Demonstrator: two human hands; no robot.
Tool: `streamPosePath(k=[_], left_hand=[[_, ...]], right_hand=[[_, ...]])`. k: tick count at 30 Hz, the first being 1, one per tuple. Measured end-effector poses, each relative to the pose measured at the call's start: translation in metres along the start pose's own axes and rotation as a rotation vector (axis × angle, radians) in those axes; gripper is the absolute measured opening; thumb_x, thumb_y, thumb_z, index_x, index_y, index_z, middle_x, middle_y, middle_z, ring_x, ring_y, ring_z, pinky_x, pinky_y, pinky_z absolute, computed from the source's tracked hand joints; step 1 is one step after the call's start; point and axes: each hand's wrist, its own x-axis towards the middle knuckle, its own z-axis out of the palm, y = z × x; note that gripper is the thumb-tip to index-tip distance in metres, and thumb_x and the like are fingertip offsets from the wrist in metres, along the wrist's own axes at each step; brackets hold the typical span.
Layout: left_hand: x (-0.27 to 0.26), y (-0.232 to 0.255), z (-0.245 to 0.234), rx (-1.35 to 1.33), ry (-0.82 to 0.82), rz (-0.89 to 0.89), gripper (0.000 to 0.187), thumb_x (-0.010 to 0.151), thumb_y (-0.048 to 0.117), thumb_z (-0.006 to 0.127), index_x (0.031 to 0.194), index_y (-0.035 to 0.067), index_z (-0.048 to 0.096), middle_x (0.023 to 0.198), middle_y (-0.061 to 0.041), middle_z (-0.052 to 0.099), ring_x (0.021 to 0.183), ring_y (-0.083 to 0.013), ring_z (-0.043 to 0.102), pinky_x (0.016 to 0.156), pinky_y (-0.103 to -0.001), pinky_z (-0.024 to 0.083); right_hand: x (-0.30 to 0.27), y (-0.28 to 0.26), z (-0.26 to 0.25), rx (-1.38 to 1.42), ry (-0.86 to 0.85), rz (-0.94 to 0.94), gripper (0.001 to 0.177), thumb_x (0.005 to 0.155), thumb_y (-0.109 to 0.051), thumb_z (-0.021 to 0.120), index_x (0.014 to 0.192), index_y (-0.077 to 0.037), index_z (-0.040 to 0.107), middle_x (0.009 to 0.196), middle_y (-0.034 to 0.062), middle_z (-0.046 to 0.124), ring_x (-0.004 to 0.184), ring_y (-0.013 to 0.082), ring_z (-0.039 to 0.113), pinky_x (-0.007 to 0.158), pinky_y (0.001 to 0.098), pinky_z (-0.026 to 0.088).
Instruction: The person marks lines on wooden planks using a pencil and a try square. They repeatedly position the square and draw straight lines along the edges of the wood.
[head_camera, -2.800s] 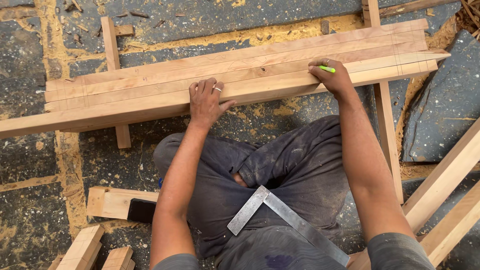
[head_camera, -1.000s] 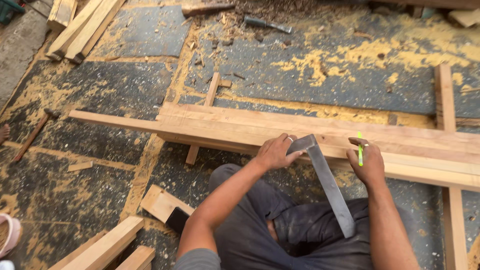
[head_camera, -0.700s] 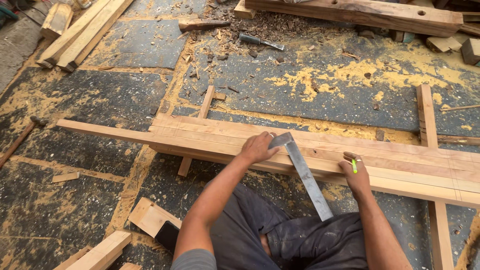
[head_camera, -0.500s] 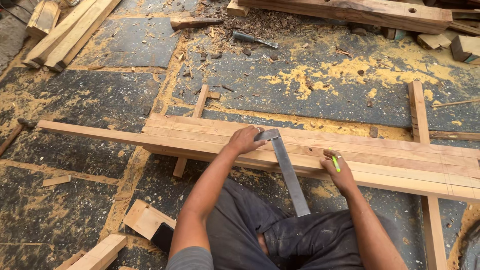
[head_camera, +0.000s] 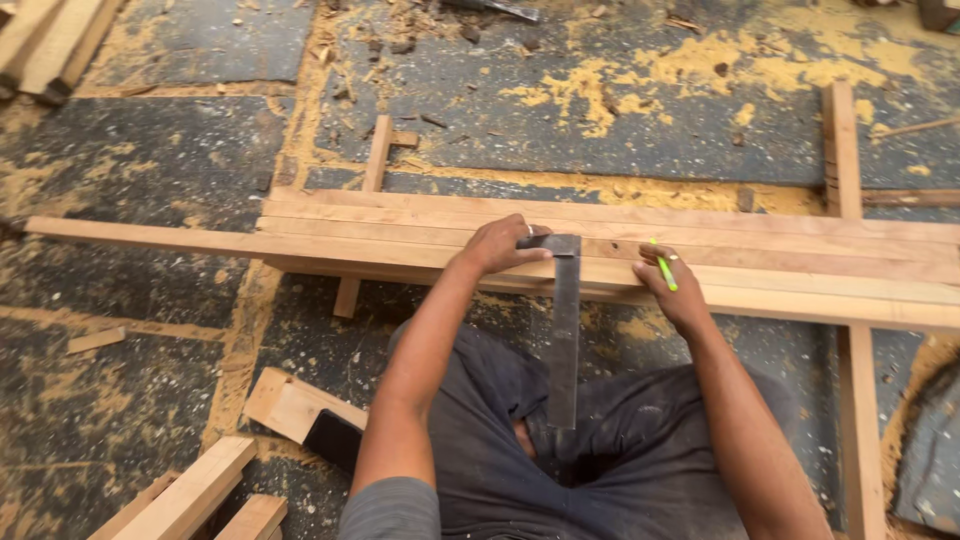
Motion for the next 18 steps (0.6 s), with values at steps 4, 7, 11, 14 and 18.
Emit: streamPosePath(k=[4,7,11,14,18], left_hand=[[-0.018,-0.001,0.004,-0.024,0.081,-0.017,0.064,0.083,0.07,0.066,0.134,0.032,0.07,0.102,-0.009,0.066,0.106,-0.0273,0.066,0.094,-0.041,0.053],[-0.018,-0.007,-0.005,-0.022,0.111,-0.083,0.064,0.079,0.07,0.07,0.13,0.032,0.072,0.104,-0.009,0.066,0.109,-0.0282,0.065,0.097,-0.041,0.052],[-0.013,0.008,0.012,-0.063,0.208,0.003,0.06,0.079,0.069,0.071,0.123,0.028,0.072,0.111,-0.004,0.07,0.113,-0.0262,0.066,0.099,-0.041,0.052],[-0.008,0.01,0.009,-0.079,0.161,-0.03,0.058,0.079,0.068,0.072,0.119,0.026,0.073,0.112,-0.004,0.07,0.112,-0.0251,0.066,0.098,-0.041,0.052],[-0.005,0.004,0.015,-0.119,0.22,0.103,0.057,0.077,0.063,0.079,0.114,0.021,0.074,0.111,-0.006,0.072,0.108,-0.0265,0.068,0.096,-0.039,0.054]], right_hand=[[-0.005,-0.001,-0.004,0.02,-0.018,-0.018,0.049,0.098,-0.022,0.066,0.139,0.003,0.056,0.136,0.0208,0.064,0.12,0.0267,0.065,0.1,0.0358,0.052],[0.006,-0.005,0.0,0.117,-0.023,-0.052,0.053,0.097,-0.018,0.067,0.142,0.004,0.052,0.139,0.0216,0.061,0.125,0.027,0.061,0.102,0.0364,0.051],[-0.008,-0.014,-0.005,0.082,-0.028,-0.016,0.052,0.099,-0.018,0.066,0.144,0.004,0.051,0.141,0.0215,0.061,0.127,0.0281,0.061,0.103,0.0357,0.05],[-0.008,-0.031,0.0,0.035,-0.02,-0.001,0.051,0.1,-0.018,0.067,0.144,0.003,0.052,0.14,0.021,0.062,0.126,0.0273,0.062,0.103,0.0352,0.049],[-0.013,-0.031,-0.002,-0.088,0.081,-0.1,0.044,0.102,-0.019,0.065,0.139,0.003,0.056,0.13,0.0192,0.068,0.118,0.0251,0.065,0.099,0.035,0.052]])
